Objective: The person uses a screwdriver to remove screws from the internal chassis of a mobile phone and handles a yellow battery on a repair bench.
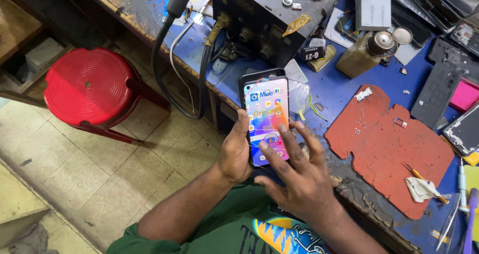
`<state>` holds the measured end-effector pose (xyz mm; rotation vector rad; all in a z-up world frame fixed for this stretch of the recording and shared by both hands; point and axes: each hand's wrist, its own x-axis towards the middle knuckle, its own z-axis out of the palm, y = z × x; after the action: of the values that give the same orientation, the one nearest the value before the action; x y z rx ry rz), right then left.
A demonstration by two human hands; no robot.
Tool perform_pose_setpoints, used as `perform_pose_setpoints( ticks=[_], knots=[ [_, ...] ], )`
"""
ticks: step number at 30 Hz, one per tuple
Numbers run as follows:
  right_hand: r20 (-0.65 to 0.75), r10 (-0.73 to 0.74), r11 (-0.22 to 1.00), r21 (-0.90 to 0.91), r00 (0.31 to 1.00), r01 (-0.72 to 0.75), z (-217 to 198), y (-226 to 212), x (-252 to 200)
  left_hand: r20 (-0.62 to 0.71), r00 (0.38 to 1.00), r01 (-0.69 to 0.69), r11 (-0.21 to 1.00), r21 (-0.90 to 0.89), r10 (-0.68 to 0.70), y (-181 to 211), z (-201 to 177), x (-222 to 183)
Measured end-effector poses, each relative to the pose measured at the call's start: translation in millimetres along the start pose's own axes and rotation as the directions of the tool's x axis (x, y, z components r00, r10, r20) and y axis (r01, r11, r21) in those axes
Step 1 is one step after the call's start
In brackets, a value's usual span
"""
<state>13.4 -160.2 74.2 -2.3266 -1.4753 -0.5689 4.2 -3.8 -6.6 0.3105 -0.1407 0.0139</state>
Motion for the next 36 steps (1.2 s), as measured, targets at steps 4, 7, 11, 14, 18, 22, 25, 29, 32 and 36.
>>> perform_pose_setpoints(
  ticks=[4, 7, 11, 14, 18, 22, 25, 29, 32, 36],
  knots=[
    [-0.075, 0.061, 0.997, -0.043, 0.995, -0.064, -2.2, 2.5, -1.3, 0.066, 0.998, -0.016, 1.0, -0.017, 0.017, 0.1, -0.9, 0.6],
    [-0.057, 0.063, 0.997, -0.046, 0.996, -0.066, -1.3, 3.0, -2.7, 0.104, 0.994, -0.008, 0.999, -0.033, 0.011, 0.2, -1.9, 1.5],
    [-0.076, 0.069, 0.997, -0.041, 0.995, -0.072, -4.1, 4.2, -3.7, 0.097, 0.995, -0.014, 1.0, -0.003, 0.014, 0.7, -0.1, 2.0],
    [-0.059, 0.049, 0.998, -0.041, 0.997, -0.051, -1.6, 2.6, -1.8, 0.051, 0.998, -0.028, 0.999, -0.022, 0.029, 0.4, 0.7, 2.4],
    [-0.077, -0.013, 1.0, -0.004, 0.997, 0.013, -0.5, 2.8, -2.6, 0.105, 0.993, -0.055, 0.998, -0.038, 0.059, 0.7, 1.4, 1.5],
    [-0.065, 0.019, 0.998, -0.052, 0.998, -0.023, -2.1, 11.5, -0.1, 0.093, 0.996, 0.019, 0.993, -0.117, -0.008, 6.2, 2.3, -2.3],
    [-0.114, 0.025, 0.999, -0.026, 0.993, -0.028, -1.1, 10.0, 6.3, 0.079, 0.997, -0.015, 0.998, -0.062, 0.02, 11.4, 9.0, -5.8],
    [-0.155, -0.006, 1.0, -0.007, 0.988, 0.005, 1.5, 7.0, 16.2, 0.025, 0.99, -0.141, 0.967, 0.214, 0.139, 36.9, 27.4, -10.5],
    [-0.132, -0.025, 0.999, 0.026, 0.991, 0.029, -2.3, 7.2, 13.5, -0.003, 0.969, -0.229, 0.908, 0.352, 0.245, 82.9, 38.9, -16.6],
    [-0.116, 0.048, 0.998, 0.052, 0.992, -0.042, -8.7, 16.5, -2.7, -0.11, 0.799, -0.461, 0.719, 0.52, 0.592, 166.8, 25.7, 7.7]
  ],
)
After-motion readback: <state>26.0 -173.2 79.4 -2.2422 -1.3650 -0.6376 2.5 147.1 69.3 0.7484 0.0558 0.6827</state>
